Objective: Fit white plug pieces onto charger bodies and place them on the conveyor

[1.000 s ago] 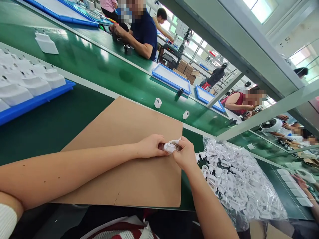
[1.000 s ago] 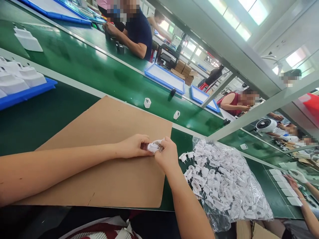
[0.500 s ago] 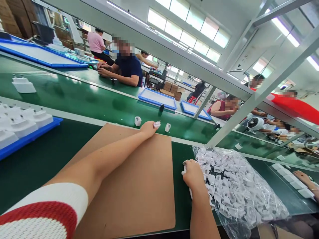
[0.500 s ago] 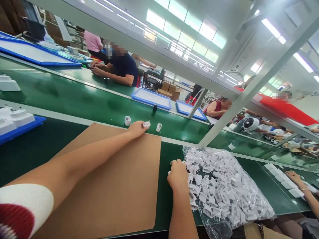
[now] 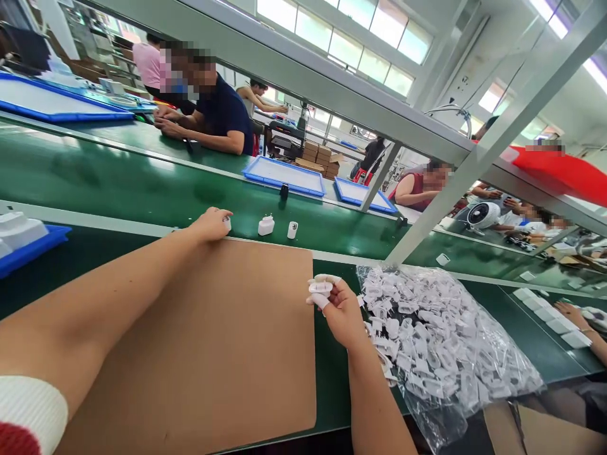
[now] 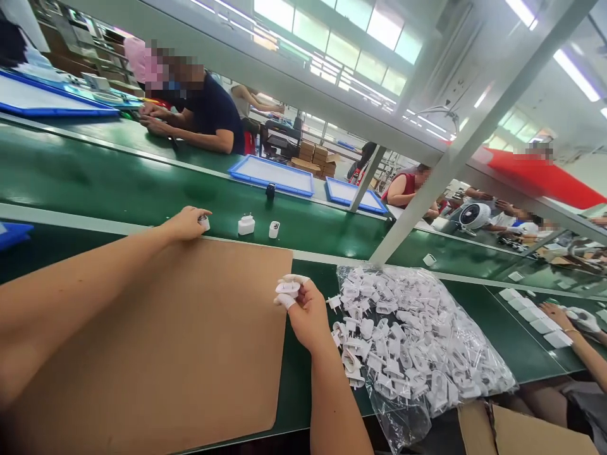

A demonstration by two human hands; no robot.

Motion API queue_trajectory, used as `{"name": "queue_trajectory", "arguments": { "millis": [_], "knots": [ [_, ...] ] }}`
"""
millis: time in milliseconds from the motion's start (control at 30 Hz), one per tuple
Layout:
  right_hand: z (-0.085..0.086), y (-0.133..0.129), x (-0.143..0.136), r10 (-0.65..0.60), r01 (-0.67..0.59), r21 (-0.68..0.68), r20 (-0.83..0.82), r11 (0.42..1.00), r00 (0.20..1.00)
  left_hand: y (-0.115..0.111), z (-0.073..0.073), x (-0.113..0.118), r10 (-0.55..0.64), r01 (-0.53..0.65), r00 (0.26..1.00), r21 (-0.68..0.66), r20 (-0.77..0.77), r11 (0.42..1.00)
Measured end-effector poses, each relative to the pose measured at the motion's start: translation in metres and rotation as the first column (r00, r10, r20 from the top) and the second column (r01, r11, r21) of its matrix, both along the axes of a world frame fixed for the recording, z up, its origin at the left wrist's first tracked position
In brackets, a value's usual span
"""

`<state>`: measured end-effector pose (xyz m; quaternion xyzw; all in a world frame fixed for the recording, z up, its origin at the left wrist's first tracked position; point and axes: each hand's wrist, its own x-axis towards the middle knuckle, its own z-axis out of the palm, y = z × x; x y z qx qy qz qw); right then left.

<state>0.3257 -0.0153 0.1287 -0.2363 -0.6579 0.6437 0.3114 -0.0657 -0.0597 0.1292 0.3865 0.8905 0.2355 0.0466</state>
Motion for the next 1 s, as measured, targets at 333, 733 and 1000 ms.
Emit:
{"name": "queue_trajectory", "arguments": {
  "millis": [333,733,1000],
  "knots": [
    [-0.005,-0.007,0.000,0.020,-0.047,0.160,0.167,0.986,0.986,-0.070,0.002,0.155,-0.438,0.435,0.898,0.202,-0.029,0.878],
    [-0.001,-0.031,-0.013,-0.176,-0.083,0.794,0.234,0.602,0.956,-0.078,-0.047,0.196,-0.642,0.472,0.674,0.455,0.365,0.755],
    [-0.011,-0.033,-0.029,-0.157,-0.105,0.834,0.223,0.542,0.962,-0.077,-0.042,0.193,-0.640,0.469,0.639,0.443,0.426,0.764]
  ]
}}
